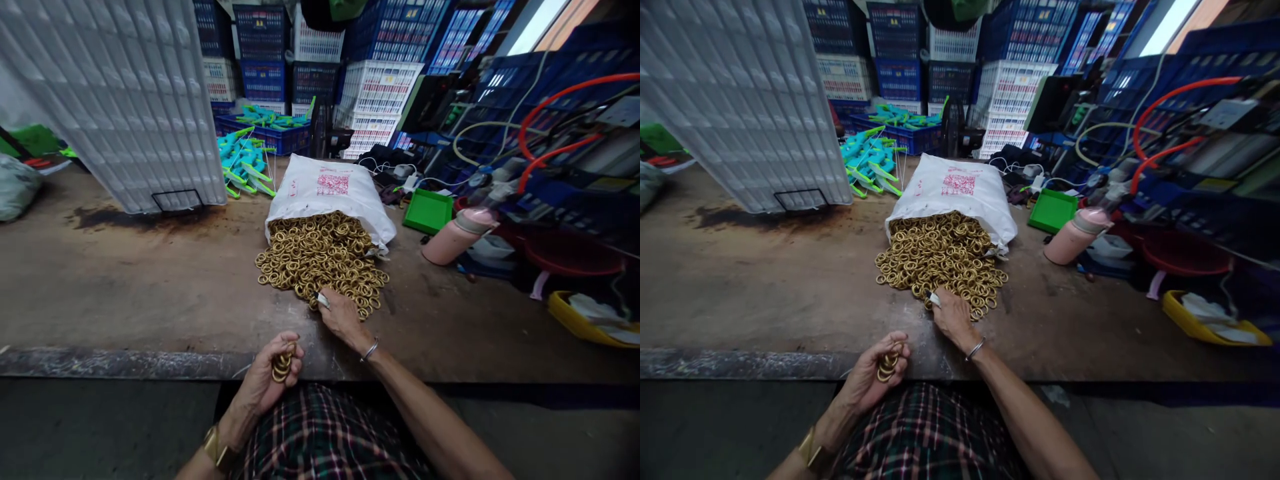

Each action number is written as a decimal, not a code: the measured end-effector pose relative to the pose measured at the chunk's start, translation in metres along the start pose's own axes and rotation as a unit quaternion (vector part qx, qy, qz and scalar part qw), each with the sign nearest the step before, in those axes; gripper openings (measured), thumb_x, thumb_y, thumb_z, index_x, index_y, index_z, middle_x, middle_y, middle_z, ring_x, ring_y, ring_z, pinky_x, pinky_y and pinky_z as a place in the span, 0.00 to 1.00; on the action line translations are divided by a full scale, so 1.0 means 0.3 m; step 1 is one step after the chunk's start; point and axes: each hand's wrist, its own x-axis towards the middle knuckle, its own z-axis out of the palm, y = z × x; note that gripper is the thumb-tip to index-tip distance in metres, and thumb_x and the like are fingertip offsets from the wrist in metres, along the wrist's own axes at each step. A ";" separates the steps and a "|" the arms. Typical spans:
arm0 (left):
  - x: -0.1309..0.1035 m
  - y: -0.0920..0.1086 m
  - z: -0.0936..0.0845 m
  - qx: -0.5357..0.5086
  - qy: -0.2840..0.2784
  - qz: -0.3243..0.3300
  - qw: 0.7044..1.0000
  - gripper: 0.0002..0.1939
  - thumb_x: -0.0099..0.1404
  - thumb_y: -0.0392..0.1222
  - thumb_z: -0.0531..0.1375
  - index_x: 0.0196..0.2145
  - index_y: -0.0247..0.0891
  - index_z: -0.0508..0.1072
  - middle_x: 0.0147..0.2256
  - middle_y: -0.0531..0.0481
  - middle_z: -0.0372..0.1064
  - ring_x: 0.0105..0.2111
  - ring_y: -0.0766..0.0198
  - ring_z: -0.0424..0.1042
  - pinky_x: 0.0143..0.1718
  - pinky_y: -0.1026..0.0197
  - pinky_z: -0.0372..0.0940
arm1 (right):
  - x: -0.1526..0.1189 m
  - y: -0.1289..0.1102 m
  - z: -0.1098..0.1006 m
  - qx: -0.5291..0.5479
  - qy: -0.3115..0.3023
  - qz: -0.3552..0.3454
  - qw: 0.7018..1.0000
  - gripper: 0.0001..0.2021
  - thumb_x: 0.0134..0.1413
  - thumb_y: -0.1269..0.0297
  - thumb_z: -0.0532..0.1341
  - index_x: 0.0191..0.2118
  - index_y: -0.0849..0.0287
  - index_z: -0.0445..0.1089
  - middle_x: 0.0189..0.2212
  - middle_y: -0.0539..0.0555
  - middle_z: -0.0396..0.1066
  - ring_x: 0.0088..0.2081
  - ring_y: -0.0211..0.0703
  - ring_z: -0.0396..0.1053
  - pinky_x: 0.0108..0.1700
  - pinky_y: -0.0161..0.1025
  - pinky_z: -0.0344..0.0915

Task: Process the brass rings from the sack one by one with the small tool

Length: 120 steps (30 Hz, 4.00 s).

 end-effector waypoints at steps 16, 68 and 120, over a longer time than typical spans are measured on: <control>0.055 0.038 0.020 0.136 0.068 0.128 0.980 0.14 0.52 0.45 0.63 0.32 0.36 0.64 0.24 0.54 0.65 0.18 0.74 0.60 0.14 0.73 0.52 | -0.039 -0.053 -0.018 0.561 -0.282 0.193 0.754 0.10 0.41 0.61 0.55 0.21 0.57 0.52 0.13 0.40 0.47 0.13 0.27 0.40 0.16 0.30 0.36; 0.037 -0.006 0.000 0.261 0.037 0.112 0.958 0.17 0.56 0.55 0.57 0.29 0.37 0.62 0.21 0.57 0.60 0.14 0.77 0.53 0.13 0.72 0.46 | -0.112 -0.115 0.028 0.311 -0.142 -0.029 0.939 0.09 0.51 0.68 0.48 0.24 0.59 0.61 0.19 0.48 0.62 0.23 0.34 0.56 0.27 0.32 0.51; -0.024 0.019 0.013 0.182 -0.010 0.113 0.977 0.17 0.59 0.54 0.54 0.25 0.36 0.63 0.20 0.55 0.61 0.14 0.75 0.52 0.14 0.70 0.45 | -0.086 -0.065 0.049 -0.006 -0.099 0.016 0.995 0.11 0.50 0.71 0.50 0.39 0.60 0.65 0.27 0.54 0.71 0.28 0.39 0.65 0.28 0.34 0.48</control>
